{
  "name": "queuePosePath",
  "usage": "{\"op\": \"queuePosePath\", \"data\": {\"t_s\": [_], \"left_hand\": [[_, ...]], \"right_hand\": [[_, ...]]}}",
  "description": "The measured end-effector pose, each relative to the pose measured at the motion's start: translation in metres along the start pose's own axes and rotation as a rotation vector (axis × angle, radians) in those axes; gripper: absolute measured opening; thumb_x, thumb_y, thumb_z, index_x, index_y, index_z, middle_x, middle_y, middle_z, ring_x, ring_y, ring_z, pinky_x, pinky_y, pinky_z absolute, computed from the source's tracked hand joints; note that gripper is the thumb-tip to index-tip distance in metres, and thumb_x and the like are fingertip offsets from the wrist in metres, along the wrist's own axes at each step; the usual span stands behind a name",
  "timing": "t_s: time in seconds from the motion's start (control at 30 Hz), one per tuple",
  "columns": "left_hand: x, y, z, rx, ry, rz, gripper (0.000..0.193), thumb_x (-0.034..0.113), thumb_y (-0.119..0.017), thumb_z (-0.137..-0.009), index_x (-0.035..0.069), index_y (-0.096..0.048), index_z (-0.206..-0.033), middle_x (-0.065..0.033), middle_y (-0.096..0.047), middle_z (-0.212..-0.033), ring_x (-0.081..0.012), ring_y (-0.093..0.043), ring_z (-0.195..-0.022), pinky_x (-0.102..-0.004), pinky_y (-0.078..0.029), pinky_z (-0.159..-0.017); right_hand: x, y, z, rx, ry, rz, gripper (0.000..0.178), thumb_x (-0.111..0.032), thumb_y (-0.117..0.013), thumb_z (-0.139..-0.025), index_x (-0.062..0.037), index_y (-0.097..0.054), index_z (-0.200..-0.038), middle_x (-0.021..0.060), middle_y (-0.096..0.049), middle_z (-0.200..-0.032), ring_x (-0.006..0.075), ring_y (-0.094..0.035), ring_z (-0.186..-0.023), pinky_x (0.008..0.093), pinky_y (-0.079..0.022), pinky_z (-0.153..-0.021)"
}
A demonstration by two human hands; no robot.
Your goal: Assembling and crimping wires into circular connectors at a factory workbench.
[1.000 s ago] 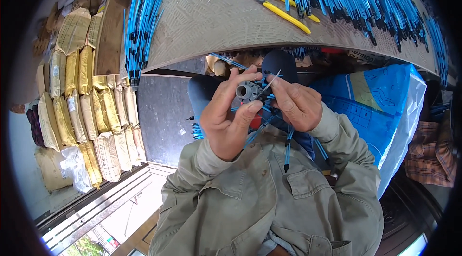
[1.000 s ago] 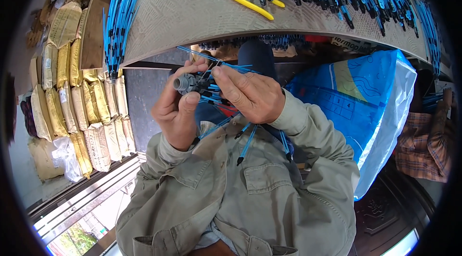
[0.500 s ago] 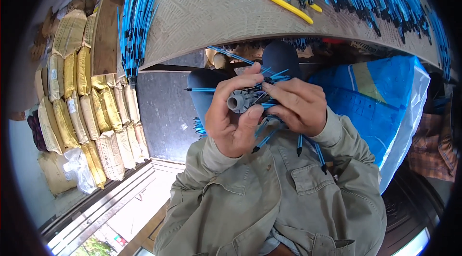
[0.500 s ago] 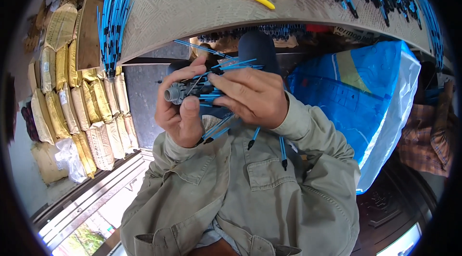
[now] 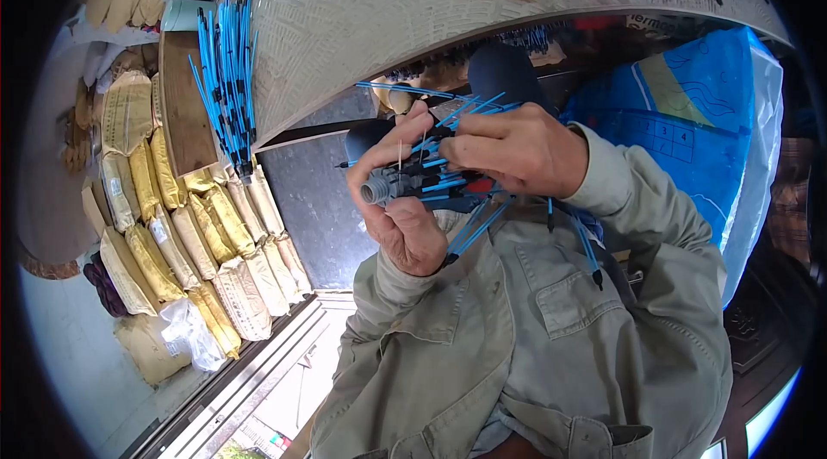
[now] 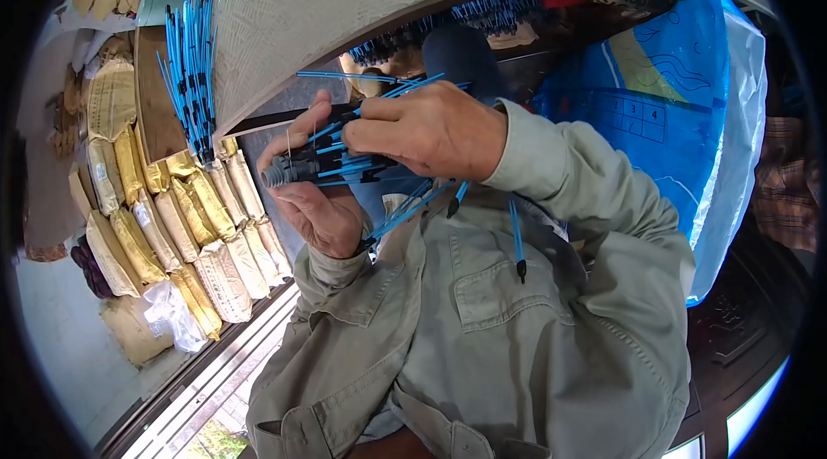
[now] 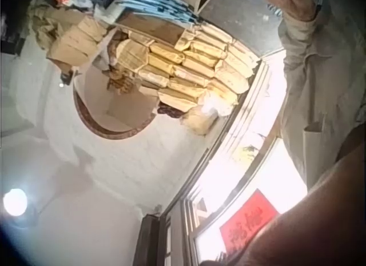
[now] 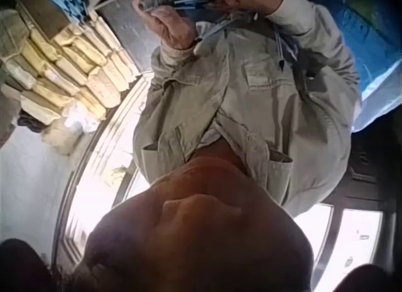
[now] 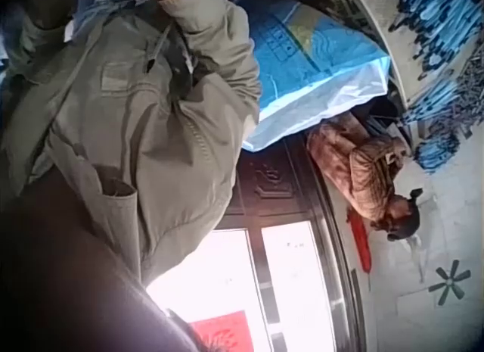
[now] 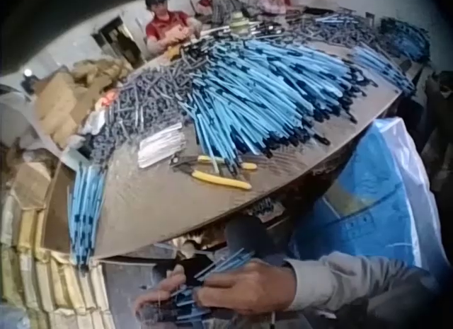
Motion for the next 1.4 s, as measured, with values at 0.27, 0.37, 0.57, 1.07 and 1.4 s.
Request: {"op": "queuePosePath", "data": {"t_s": [0.27,0.37,0.57,1.07,1.4], "left_hand": [[0.006,-0.005,0.004,0.016,-0.038,0.024,0.044,0.045,-0.033,-0.094,0.003,-0.037,-0.108,-0.0236,-0.053,-0.113,-0.0358,-0.047,-0.116,-0.0474,-0.023,-0.106],[0.01,-0.007,0.002,0.057,-0.055,0.012,0.035,0.036,-0.039,-0.094,0.003,-0.038,-0.106,-0.0228,-0.056,-0.11,-0.0358,-0.049,-0.114,-0.0492,-0.021,-0.106],[0.006,-0.006,-0.003,0.065,-0.047,0.04,0.023,0.002,-0.053,-0.083,0.003,-0.039,-0.102,-0.0168,-0.059,-0.103,-0.0326,-0.052,-0.112,-0.0516,-0.019,-0.106],[0.016,0.003,0.019,0.112,-0.067,0.081,0.029,-0.008,-0.054,-0.078,0.004,-0.039,-0.099,-0.0141,-0.059,-0.098,-0.0331,-0.055,-0.108,-0.0528,-0.02,-0.106],[0.055,0.008,0.059,-0.29,-0.231,0.246,0.033,-0.009,-0.057,-0.076,0.005,-0.04,-0.101,-0.0122,-0.059,-0.097,-0.0369,-0.055,-0.107,-0.0526,-0.021,-0.106]], "right_hand": [[-0.002,-0.005,-0.004,-0.197,0.114,-0.008,0.023,-0.001,-0.059,-0.067,-0.0039,-0.055,-0.09,0.0084,-0.051,-0.075,0.0234,-0.056,-0.055,0.0323,-0.044,-0.043],[-0.005,-0.004,0.0,-0.169,0.148,-0.005,0.023,-0.001,-0.059,-0.067,-0.0041,-0.055,-0.09,0.0087,-0.051,-0.076,0.0234,-0.056,-0.054,0.0322,-0.044,-0.043],[-0.008,0.0,0.003,-0.197,0.063,0.085,0.019,-0.004,-0.061,-0.069,-0.0032,-0.055,-0.087,0.0085,-0.051,-0.074,0.0233,-0.055,-0.054,0.033,-0.043,-0.045],[0.024,-0.007,0.003,-0.488,-0.502,-0.491,0.024,-0.02,-0.055,-0.087,0.0016,-0.059,-0.078,0.0088,-0.061,-0.075,0.0158,-0.058,-0.07,0.0289,-0.046,-0.061],[0.128,-0.157,0.011,-0.535,-0.964,-0.818,0.071,-0.057,-0.021,-0.092,0.0007,-0.046,-0.125,0.016,-0.054,-0.12,0.0245,-0.055,-0.108,0.0344,-0.036,-0.099]]}}
Point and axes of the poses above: each hand's wrist, its own z-axis away from the middle knuckle, its own y-axis out of the back of the hand, x = y × z, the point moved 8 cm from there along -z, towards the middle knuckle
